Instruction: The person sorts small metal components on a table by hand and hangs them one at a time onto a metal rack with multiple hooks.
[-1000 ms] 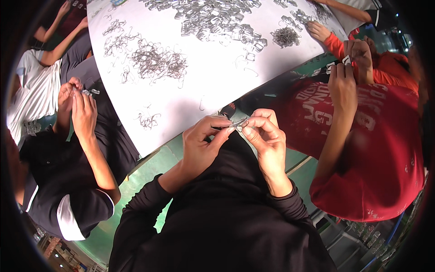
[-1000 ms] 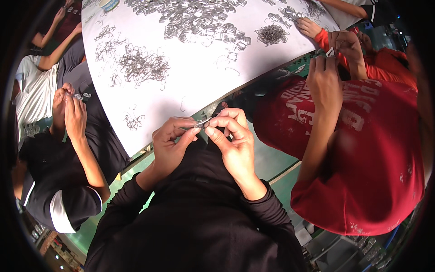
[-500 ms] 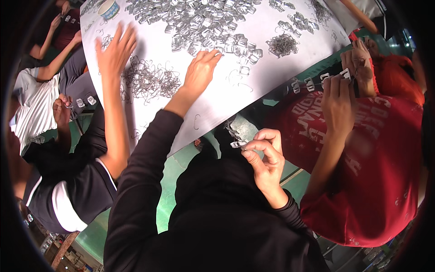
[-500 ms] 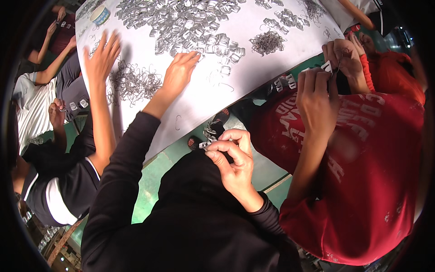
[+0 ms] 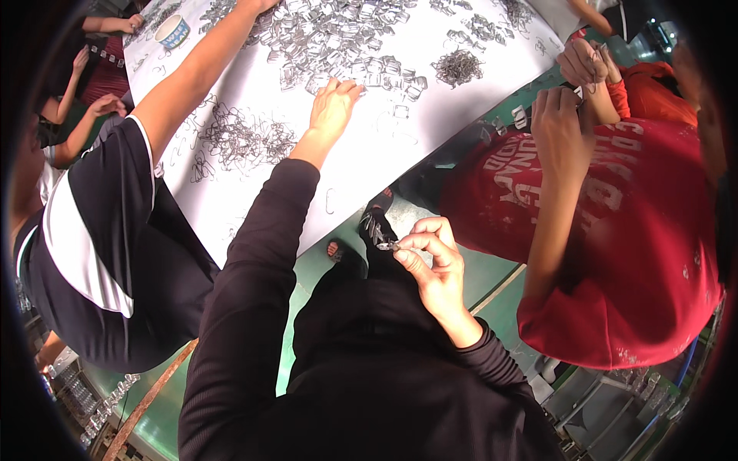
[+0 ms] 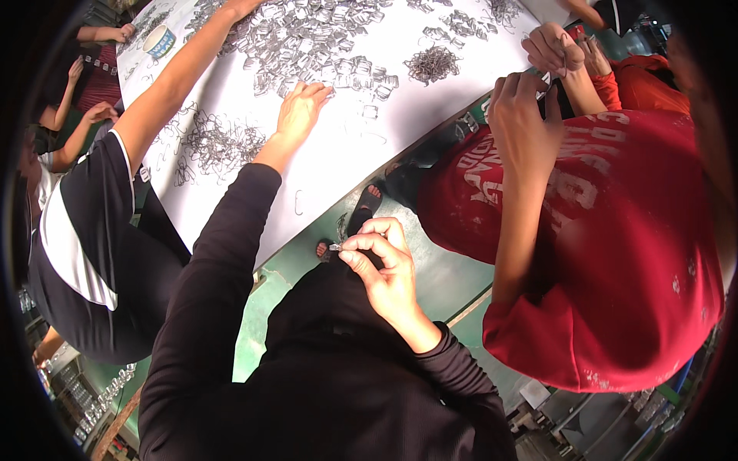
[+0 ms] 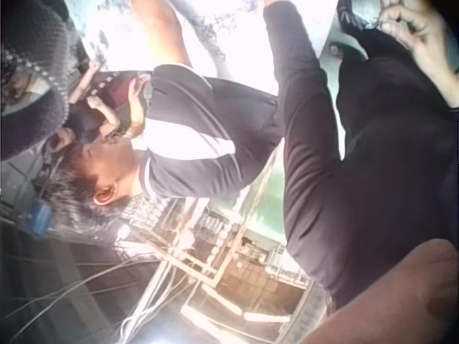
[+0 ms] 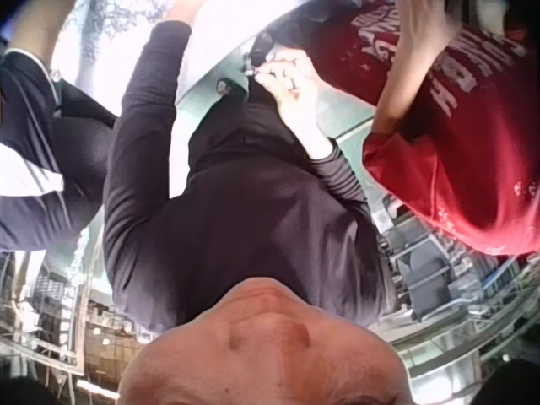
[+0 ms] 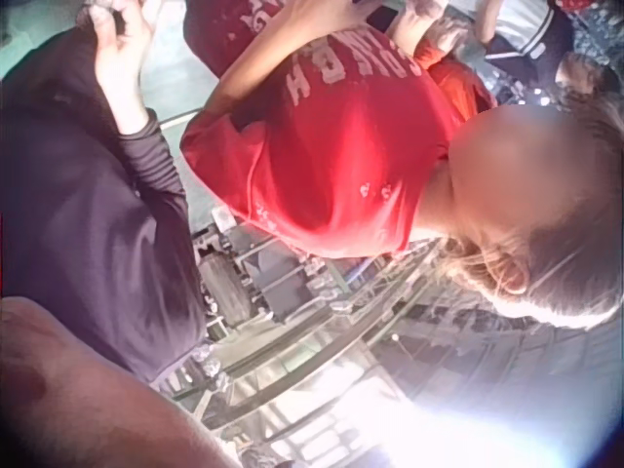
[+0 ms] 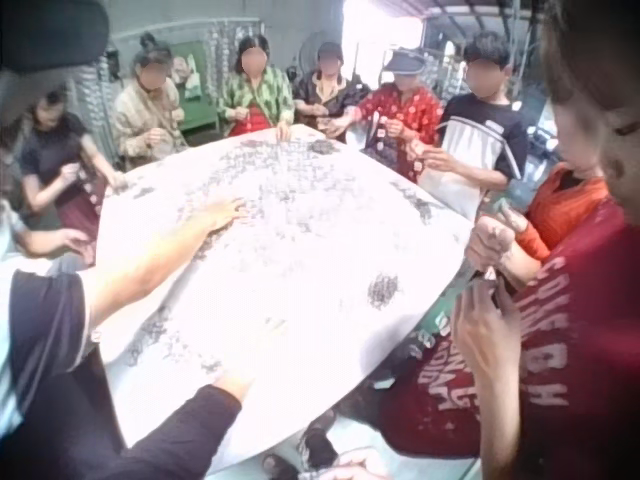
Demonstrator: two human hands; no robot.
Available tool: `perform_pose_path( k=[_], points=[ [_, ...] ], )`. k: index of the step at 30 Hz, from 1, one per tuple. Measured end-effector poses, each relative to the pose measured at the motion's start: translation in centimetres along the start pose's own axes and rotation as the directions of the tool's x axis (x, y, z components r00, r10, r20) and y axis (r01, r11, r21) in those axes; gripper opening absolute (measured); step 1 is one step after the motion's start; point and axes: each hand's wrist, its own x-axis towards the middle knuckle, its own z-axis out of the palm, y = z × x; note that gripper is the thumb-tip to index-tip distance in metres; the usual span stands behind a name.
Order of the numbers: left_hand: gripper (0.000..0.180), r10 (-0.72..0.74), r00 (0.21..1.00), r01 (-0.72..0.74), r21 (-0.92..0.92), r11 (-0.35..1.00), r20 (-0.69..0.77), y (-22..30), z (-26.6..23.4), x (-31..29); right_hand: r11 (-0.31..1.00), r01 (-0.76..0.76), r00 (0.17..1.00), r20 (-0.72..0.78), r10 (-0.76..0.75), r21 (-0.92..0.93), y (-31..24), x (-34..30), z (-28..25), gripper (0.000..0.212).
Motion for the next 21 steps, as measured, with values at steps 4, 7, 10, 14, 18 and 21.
perform_pose_path(
  k=[4,7,10,14,18,21],
  points=[
    [0.018,-0.232,0.972,0.226,-0.359,0.905,0.027,1.4,-2.2,-1.4,0.999,0.033,0.999,0.015,-0.032,-0.034,-0.5,-0.8,0.7,0.011],
    [0.019,-0.362,0.866,0.498,-0.659,0.564,0.345,7.3,-9.7,-5.4,0.998,0.039,0.999,-0.017,-0.040,-0.055,-0.2,-1.3,1.2,0.010],
    [0.017,-0.365,0.805,0.583,-0.738,0.340,0.468,11.6,-16.0,-10.2,0.999,0.043,0.999,-0.014,-0.043,-0.009,-0.3,-1.7,1.9,0.010],
    [0.014,-0.348,0.831,0.539,-0.785,0.305,0.434,13.9,-20.2,-12.7,0.998,0.056,0.998,-0.031,-0.055,0.030,-0.2,-1.9,2.9,0.010],
    [0.013,-0.330,0.834,0.532,-0.804,0.265,0.443,13.9,-21.6,-13.7,0.999,0.047,0.999,0.000,-0.047,-0.022,-0.2,-1.8,3.5,0.012],
    [0.014,-0.353,0.847,0.511,-0.790,0.338,0.397,14.0,-22.4,-14.4,0.998,0.037,0.995,0.094,-0.032,-0.042,0.4,-1.6,3.9,0.015]
  ],
)
